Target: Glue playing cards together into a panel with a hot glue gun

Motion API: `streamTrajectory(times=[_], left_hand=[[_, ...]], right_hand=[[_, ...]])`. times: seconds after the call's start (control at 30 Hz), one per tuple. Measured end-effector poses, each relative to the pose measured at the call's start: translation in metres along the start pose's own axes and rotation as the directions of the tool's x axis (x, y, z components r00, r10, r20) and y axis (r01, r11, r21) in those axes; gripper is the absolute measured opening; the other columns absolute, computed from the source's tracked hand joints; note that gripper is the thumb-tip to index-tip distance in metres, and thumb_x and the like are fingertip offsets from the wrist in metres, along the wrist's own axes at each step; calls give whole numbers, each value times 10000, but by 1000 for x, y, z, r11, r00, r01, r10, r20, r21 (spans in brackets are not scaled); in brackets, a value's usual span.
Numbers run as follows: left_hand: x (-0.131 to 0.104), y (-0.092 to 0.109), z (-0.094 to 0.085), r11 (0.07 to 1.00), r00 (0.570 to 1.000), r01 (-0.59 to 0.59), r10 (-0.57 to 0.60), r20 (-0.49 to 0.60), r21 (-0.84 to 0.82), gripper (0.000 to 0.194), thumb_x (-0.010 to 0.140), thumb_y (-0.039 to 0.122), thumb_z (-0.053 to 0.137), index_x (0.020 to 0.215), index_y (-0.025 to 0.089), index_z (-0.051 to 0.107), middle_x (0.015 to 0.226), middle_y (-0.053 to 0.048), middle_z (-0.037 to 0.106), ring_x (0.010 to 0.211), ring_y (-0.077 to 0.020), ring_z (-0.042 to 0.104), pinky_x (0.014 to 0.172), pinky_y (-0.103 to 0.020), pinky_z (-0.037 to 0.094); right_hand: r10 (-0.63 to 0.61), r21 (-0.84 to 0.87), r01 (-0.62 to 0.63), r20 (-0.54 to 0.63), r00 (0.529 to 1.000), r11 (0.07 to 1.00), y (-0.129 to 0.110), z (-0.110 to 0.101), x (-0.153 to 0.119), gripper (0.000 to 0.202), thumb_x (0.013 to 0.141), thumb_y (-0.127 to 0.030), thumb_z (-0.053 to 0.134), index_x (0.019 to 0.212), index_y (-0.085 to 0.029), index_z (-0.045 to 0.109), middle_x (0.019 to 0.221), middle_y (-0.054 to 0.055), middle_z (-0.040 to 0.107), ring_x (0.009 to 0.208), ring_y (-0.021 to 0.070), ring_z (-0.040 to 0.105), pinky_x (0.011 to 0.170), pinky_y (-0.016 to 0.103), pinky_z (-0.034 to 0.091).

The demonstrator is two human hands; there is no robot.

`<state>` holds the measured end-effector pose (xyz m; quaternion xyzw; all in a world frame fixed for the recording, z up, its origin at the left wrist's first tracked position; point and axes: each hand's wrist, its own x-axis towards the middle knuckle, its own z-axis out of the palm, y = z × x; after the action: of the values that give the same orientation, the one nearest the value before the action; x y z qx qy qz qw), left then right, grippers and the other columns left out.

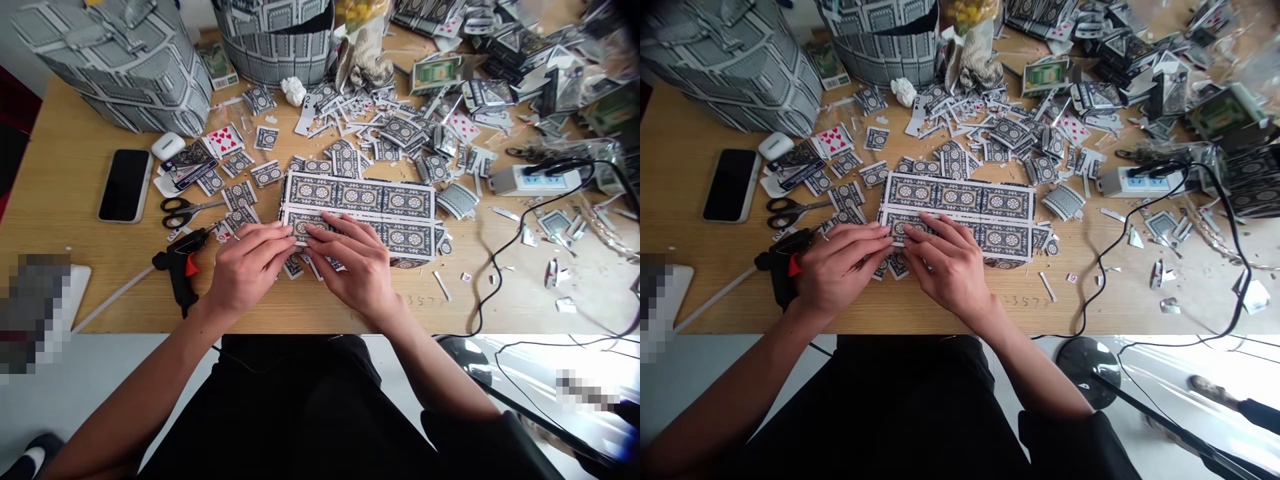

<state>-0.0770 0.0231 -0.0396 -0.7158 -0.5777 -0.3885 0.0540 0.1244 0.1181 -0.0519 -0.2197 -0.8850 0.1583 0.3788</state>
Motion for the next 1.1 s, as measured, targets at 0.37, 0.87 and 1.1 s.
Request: streamTrajectory(times=[0.37,0.87,1.1], left_hand=[[-1,0,0,1000,1000,2,-2,-2,-9,186,947,78,793,1092,194,782,1130,-54,859,1094,-219,820,992,-377,687],[-11,-3,16,999,994,26,-28,-102,-27,159,979,137,778,1122,206,783,1126,-49,857,1110,-209,810,986,-373,692],[-12,-2,18,999,993,27,-32,-115,-46,147,990,134,762,1112,212,786,1121,-47,855,1093,-203,813,989,-374,691]], right_hand=[[1,-9,-1,2,1000,1000,-1,0,0,135,993,-155,770,1048,-276,790,1244,0,857,1315,282,769,1132,485,599],[-87,-15,86,-14,996,996,5,1,0,191,946,-119,829,1070,-241,749,1191,38,872,1264,319,794,1113,492,606],[-83,-29,83,-15,996,996,3,0,0,161,954,-124,816,1046,-238,752,1184,39,873,1252,315,800,1107,488,612]])
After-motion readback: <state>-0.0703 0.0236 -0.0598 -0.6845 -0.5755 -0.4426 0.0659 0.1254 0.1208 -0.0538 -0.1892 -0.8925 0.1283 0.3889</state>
